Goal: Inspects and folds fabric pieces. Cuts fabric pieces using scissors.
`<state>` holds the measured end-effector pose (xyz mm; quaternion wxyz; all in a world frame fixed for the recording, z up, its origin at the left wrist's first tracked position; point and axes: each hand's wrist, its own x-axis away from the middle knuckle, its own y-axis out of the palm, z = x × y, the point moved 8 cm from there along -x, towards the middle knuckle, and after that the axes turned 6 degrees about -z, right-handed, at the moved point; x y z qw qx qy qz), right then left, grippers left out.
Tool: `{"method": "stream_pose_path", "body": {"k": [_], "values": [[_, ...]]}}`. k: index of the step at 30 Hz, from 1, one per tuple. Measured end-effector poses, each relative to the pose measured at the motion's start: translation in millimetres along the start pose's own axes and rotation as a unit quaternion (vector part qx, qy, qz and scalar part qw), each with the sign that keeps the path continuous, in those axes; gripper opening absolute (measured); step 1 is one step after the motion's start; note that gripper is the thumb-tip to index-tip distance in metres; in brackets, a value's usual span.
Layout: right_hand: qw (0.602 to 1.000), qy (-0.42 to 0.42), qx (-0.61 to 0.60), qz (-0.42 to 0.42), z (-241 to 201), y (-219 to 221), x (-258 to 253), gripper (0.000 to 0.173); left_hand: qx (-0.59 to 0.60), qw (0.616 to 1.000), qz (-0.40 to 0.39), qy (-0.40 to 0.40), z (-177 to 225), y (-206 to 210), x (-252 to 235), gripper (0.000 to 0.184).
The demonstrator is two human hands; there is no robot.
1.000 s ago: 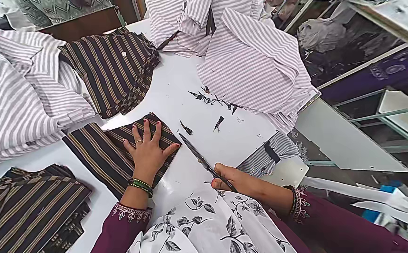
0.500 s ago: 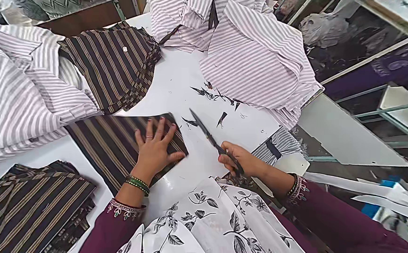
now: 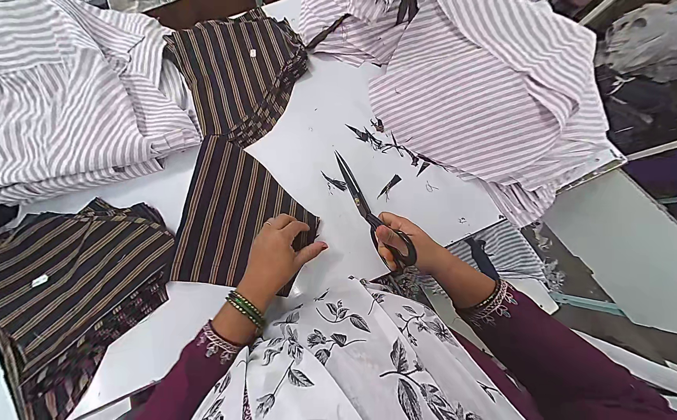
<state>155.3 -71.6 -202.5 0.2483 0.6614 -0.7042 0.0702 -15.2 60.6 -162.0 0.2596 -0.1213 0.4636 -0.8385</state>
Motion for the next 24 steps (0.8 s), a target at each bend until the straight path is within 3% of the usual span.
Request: {"method": "stream_pose_path", "body": {"k": [3,6,11,16,20,24], "values": [[1.0,0.006,0.009,-0.015,0,2,0,0.033,-0.033,0.999,0.01,-0.041,10,16,2,0.045],[1.0,-0.001,0.011,-0.019,1,3,2,0.031,-0.076,0.995,0.061,-0.009,13,20,7,0.026],[0.999,0.002,0.049,-0.022,4,7,20,0.033,-0.089,0.988,0.123,0.001,13,19,13,0.024],[0.991,0.048,0.096,-0.08,21,7,50,0.054,0.046,0.988,0.141,-0.047,-9,12,17,0.029],[0.966,0.086,0.193,-0.149,34,6,63,0.076,0.073,0.981,0.168,-0.059,-14,8,19,0.03],[0.942,0.104,0.248,-0.202,35,9,69,0.072,0.081,0.978,0.179,-0.067,-16,7,20,0.029]]}}
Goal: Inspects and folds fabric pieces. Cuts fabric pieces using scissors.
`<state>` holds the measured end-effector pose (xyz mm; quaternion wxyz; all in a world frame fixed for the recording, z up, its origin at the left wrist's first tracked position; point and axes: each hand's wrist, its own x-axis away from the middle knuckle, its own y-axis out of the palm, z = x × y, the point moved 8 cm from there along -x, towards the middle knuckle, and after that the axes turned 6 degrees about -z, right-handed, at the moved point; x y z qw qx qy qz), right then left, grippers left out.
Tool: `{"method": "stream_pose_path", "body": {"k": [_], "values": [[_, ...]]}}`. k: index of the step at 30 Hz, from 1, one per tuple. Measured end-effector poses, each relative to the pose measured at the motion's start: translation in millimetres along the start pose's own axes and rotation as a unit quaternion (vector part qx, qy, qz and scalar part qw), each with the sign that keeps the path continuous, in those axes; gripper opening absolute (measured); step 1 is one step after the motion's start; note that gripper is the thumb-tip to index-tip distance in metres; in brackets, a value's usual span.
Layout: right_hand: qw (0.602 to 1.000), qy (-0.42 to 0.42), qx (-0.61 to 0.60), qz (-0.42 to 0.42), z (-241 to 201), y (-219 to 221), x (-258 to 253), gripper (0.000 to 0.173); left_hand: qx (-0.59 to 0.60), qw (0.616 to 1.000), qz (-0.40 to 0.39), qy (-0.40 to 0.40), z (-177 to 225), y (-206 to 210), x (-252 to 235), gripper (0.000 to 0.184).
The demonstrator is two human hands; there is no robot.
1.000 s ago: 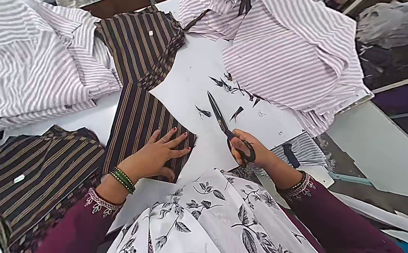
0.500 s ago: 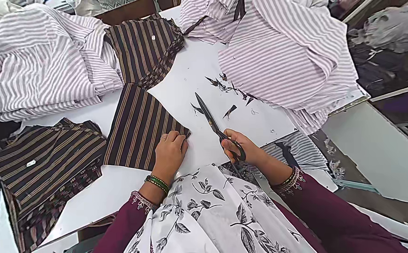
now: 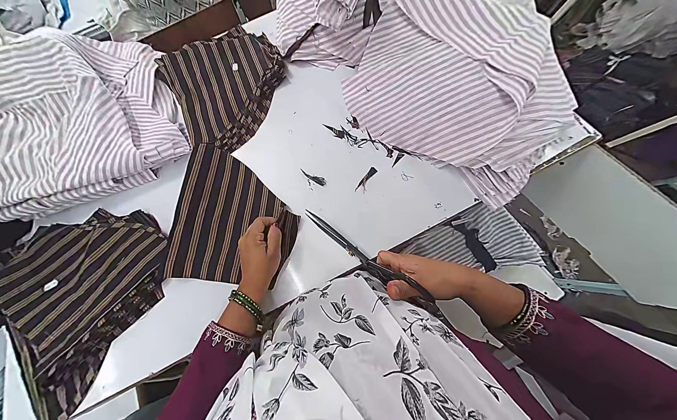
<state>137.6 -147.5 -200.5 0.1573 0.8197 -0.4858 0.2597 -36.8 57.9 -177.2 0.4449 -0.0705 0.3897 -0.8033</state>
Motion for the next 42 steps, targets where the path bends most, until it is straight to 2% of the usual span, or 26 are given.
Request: {"method": "stream_pose_path", "body": {"k": [6,11,18,26,33,42], "values": [[0.999,-0.013,0.028,-0.018,-10,4,-7,0.062,0.031,0.999,0.015,-0.017,-1,-3,0,0.026],[0.999,0.021,0.021,-0.019,-8,2,-11,0.05,0.07,0.997,0.028,-0.014,-6,-4,1,0.023],[0.999,0.023,-0.038,-0.023,2,-1,-4,0.058,0.169,0.986,-0.008,0.012,-13,-1,-1,0.012],[0.998,0.041,-0.018,-0.036,0,3,-3,0.057,0.122,0.992,0.008,-0.015,-11,-3,-1,0.014],[0.998,0.036,0.025,-0.041,-7,6,-8,0.051,0.035,0.998,-0.043,-0.019,-6,10,0,0.034],[0.998,0.035,0.044,-0.037,-14,6,-10,0.048,0.012,0.999,-0.045,-0.02,-2,9,0,0.034]]}}
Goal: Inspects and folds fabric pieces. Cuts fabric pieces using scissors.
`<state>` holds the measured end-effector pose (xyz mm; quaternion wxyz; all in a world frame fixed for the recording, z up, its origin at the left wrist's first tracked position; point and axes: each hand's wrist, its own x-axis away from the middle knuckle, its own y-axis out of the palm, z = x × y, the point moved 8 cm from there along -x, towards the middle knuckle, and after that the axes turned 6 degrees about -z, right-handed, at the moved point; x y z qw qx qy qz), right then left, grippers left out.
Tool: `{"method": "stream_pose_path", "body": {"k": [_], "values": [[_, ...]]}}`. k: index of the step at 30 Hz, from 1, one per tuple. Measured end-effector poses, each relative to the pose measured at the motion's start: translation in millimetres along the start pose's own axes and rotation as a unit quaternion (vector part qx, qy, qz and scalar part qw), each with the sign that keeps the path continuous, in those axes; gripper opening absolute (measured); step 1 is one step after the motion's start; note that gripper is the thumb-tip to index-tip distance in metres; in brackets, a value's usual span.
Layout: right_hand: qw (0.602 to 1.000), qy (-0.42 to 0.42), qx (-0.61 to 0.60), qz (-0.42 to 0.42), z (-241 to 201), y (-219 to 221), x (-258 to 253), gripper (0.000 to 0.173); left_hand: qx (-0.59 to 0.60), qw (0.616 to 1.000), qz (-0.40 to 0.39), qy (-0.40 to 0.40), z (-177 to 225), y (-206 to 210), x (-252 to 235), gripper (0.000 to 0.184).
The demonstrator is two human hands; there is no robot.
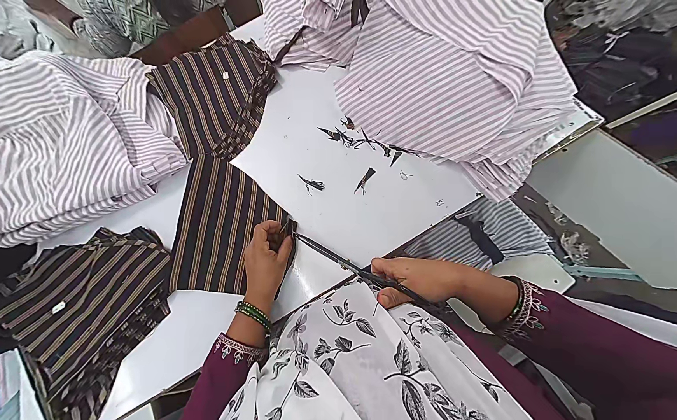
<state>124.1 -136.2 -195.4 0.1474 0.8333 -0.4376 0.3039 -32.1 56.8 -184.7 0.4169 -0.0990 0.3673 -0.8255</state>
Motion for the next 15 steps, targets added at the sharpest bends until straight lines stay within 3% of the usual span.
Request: {"method": "stream_pose_path", "body": {"k": [9,15], "values": [[0.999,0.021,-0.019,0.017,13,-5,5,0.051,-0.002,0.999,-0.004,0.047,2,0,-1,0.033],[0.999,0.036,-0.031,0.017,20,-8,15,0.059,-0.047,0.994,-0.095,0.037,9,1,-14,0.025]]}}
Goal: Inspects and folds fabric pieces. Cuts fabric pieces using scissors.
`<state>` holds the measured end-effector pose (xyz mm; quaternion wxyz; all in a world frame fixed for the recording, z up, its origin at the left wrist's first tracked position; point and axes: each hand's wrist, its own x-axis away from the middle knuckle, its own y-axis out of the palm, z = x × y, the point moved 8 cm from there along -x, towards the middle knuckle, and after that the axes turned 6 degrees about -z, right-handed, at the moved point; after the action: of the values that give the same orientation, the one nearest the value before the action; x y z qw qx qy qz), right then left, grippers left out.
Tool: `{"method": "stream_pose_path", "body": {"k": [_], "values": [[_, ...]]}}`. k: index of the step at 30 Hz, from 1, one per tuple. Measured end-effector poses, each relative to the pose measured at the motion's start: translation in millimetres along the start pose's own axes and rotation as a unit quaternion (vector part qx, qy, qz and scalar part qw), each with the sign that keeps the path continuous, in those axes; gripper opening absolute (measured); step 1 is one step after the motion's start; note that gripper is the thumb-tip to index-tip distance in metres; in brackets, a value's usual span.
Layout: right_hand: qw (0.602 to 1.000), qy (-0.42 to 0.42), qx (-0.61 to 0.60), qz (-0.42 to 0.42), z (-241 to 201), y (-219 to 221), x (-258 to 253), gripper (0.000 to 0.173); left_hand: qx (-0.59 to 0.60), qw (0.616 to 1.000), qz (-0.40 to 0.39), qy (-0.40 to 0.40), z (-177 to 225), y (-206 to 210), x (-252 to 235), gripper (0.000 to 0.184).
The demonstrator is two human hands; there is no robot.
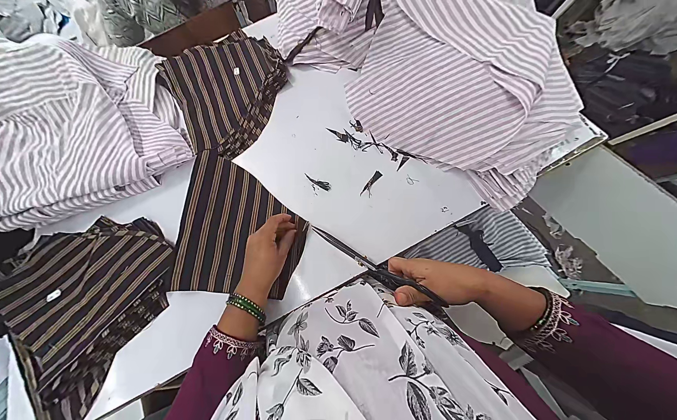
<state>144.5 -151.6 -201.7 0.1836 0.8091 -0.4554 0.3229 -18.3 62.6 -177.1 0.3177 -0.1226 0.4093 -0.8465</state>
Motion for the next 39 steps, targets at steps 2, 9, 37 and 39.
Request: {"method": "stream_pose_path", "body": {"k": [2,9,37,39], "values": [[1.0,0.004,0.009,0.0,0,0,1,0.064,-0.058,0.998,0.001,-0.007,0,1,-5,0.033],[0.998,0.048,0.037,0.008,-8,2,7,0.06,-0.173,0.974,-0.069,-0.13,-31,7,-10,0.109],[0.98,0.137,0.085,0.115,-46,17,-7,0.037,-0.127,0.968,-0.156,-0.148,-35,8,-19,0.122],[0.98,0.128,0.083,0.127,-44,21,-7,0.035,-0.122,0.968,-0.158,-0.149,-34,7,-19,0.123]]}}
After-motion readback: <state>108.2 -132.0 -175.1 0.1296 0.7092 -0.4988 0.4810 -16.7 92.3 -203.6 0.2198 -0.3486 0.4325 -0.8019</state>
